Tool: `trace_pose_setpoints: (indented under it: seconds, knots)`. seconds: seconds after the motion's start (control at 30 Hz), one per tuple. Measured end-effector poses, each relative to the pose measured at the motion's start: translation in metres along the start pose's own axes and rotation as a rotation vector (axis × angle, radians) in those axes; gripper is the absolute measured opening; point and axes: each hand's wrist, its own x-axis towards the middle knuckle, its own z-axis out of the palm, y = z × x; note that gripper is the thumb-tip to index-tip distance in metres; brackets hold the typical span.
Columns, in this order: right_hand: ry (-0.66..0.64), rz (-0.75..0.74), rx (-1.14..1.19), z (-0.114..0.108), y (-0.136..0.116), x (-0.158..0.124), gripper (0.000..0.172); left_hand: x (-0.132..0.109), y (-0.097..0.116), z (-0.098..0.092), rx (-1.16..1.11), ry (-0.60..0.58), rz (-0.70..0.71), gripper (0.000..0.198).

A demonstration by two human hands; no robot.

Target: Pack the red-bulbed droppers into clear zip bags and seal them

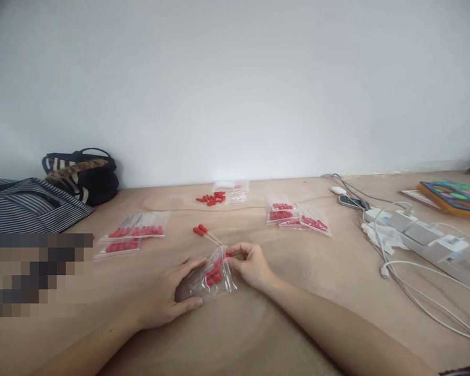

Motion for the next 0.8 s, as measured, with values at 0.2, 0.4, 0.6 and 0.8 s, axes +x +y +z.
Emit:
trace_pose_setpoints:
  seconds: [0.2, 0.4, 0.6, 0.8]
  knots:
    - [-0.069, -0.109, -0.195, -0.003, 0.003, 0.005, 0.022, 0.002, 0.000, 0.000, 0.012, 0.032, 0.056, 0.065]
    - [-0.247, 0.017, -0.148, 0.002, 0.000, 0.014, 0.025, 0.002, 0.002, -0.001, 0.019, 0.036, 0.099, 0.065]
    - [-0.105, 0.136, -0.166, 0.000, -0.002, 0.010, 0.031, 0.000, -0.005, 0.003, -0.007, 0.045, 0.042, 0.067]
    - [0.043, 0.199, -0.194, -0.001, 0.001, 0.008, 0.031, -0.001, -0.004, 0.000, -0.006, 0.030, 0.083, 0.062]
